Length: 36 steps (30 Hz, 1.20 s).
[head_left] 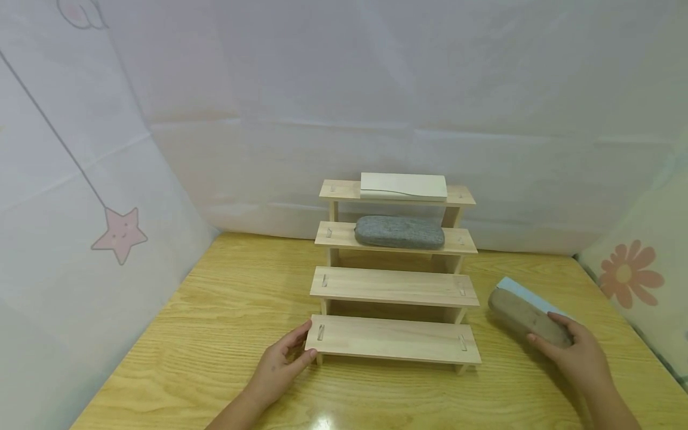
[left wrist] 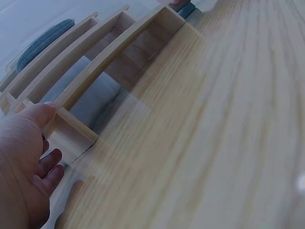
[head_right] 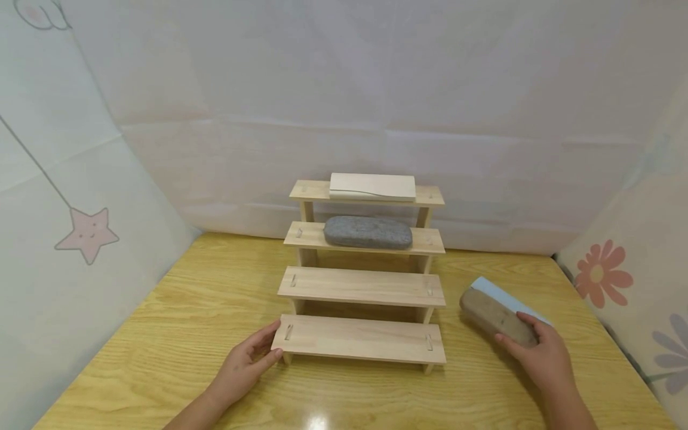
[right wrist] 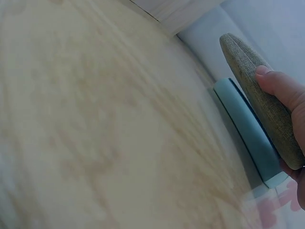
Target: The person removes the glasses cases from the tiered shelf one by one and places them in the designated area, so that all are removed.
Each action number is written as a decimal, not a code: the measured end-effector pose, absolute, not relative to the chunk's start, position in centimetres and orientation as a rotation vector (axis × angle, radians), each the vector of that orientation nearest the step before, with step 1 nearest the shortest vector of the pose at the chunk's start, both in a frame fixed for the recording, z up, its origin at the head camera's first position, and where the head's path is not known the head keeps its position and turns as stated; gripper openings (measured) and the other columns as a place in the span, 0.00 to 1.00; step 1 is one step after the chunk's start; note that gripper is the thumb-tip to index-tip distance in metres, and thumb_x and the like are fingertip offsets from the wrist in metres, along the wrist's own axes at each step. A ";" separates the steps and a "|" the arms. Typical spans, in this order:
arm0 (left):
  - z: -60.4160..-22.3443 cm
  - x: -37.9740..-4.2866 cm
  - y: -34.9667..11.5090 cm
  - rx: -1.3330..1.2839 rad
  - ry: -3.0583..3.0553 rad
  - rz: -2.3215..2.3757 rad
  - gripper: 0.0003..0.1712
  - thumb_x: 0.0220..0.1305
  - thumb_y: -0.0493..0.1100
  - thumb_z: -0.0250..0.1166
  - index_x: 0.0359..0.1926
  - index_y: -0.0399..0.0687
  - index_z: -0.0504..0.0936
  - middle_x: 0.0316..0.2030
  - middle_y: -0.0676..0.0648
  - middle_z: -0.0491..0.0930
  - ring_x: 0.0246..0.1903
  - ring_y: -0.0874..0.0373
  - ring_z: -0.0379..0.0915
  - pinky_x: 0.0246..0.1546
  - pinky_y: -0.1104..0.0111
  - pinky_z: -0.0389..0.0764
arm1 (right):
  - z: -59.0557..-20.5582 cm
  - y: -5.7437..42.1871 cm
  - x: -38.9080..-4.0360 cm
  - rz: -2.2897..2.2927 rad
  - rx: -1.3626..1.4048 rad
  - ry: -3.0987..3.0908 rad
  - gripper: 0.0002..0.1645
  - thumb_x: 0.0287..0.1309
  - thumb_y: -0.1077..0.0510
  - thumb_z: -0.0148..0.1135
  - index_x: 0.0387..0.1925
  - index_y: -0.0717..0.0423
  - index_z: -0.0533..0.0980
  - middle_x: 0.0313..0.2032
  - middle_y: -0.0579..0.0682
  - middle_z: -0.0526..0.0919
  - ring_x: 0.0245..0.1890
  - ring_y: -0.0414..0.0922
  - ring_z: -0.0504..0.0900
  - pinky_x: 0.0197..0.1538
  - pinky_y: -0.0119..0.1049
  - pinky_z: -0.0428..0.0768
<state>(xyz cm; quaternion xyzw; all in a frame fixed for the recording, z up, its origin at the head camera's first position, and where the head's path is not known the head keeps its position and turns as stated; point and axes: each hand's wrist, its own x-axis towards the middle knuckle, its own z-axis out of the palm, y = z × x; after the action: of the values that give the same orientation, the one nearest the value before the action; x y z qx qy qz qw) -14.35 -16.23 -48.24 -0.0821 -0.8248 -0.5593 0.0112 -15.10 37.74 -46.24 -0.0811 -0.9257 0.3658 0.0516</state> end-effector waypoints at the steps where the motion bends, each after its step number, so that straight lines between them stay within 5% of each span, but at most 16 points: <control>1: -48.2 -14.3 -16.2 -0.258 -2.571 -1.747 0.33 0.63 0.47 0.68 0.67 0.47 0.71 0.68 0.47 0.69 0.64 0.47 0.71 0.63 0.60 0.75 | -46.3 37.7 -15.1 1.114 -0.247 -2.815 0.51 0.60 0.42 0.66 0.71 0.69 0.56 0.66 0.80 0.59 0.61 0.75 0.62 0.55 0.70 0.68; 36: -48.2 -14.3 -16.2 -0.250 -2.572 -1.753 0.33 0.63 0.47 0.68 0.68 0.47 0.71 0.68 0.47 0.69 0.64 0.47 0.71 0.62 0.59 0.76 | -48.4 37.2 -15.2 0.983 -0.220 -2.795 0.50 0.57 0.40 0.68 0.67 0.71 0.62 0.63 0.80 0.63 0.59 0.76 0.64 0.55 0.69 0.67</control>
<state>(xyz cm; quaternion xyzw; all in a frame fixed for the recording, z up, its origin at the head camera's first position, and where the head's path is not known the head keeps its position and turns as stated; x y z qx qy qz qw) -14.31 -16.20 -48.17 -0.0801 -0.8236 -0.5614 0.0094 -15.22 37.20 -48.39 -0.0737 -0.9373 0.3296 0.0854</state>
